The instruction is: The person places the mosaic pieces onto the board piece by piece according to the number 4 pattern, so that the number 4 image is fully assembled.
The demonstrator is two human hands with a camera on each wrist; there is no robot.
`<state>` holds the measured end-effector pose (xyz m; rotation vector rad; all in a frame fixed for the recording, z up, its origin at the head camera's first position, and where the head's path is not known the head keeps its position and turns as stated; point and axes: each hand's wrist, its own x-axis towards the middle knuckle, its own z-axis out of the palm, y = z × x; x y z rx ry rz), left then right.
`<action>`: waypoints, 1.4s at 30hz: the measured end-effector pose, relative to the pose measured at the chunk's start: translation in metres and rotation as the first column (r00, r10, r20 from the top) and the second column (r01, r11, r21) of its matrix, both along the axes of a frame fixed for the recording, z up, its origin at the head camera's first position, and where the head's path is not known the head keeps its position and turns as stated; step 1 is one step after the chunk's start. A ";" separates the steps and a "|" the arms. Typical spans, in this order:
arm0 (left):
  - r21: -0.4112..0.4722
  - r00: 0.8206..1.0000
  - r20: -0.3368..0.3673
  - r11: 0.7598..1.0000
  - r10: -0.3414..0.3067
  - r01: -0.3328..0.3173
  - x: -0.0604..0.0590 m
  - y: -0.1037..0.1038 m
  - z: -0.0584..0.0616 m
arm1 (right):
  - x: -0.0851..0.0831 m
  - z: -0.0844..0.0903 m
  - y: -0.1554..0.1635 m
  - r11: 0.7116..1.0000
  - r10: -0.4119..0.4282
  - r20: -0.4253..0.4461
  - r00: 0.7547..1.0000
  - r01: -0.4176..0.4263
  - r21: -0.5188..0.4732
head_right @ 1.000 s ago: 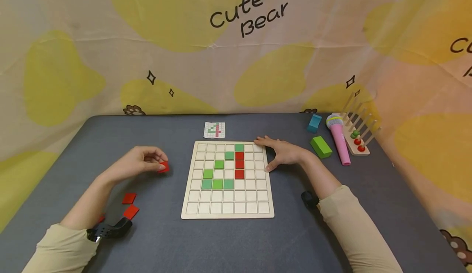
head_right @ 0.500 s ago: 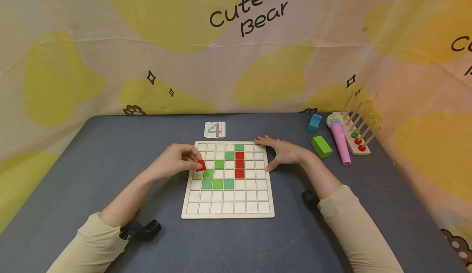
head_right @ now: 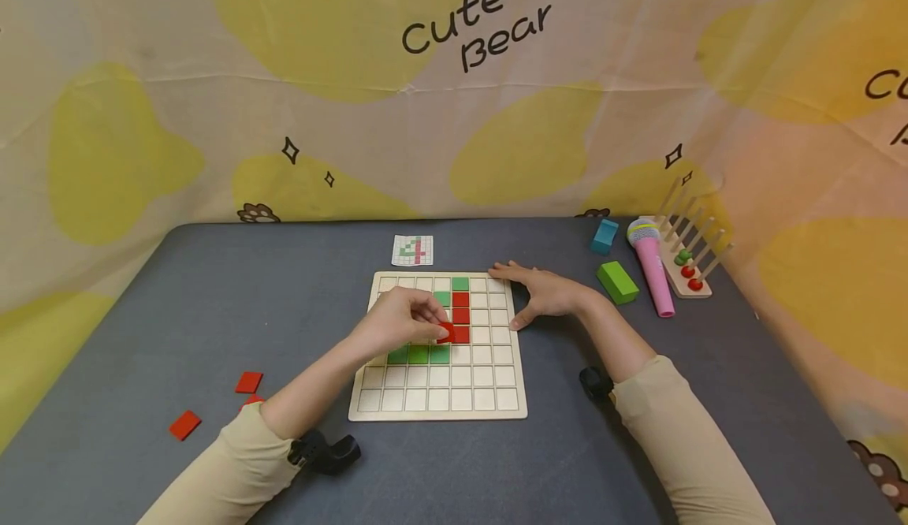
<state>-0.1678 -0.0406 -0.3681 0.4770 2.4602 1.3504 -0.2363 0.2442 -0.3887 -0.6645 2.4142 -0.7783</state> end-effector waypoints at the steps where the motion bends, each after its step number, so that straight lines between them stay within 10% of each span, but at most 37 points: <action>1: -0.002 1.000 -0.001 1.000 -0.003 0.003 0.000 0.003 -0.001 | 0.000 0.000 0.000 1.000 0.000 -0.001 1.000 0.000 0.001; 42: -0.222 0.975 -0.162 0.968 -0.151 0.113 0.005 0.023 -0.019 | 0.000 -0.002 0.000 1.000 -0.005 -0.007 1.000 0.005 0.005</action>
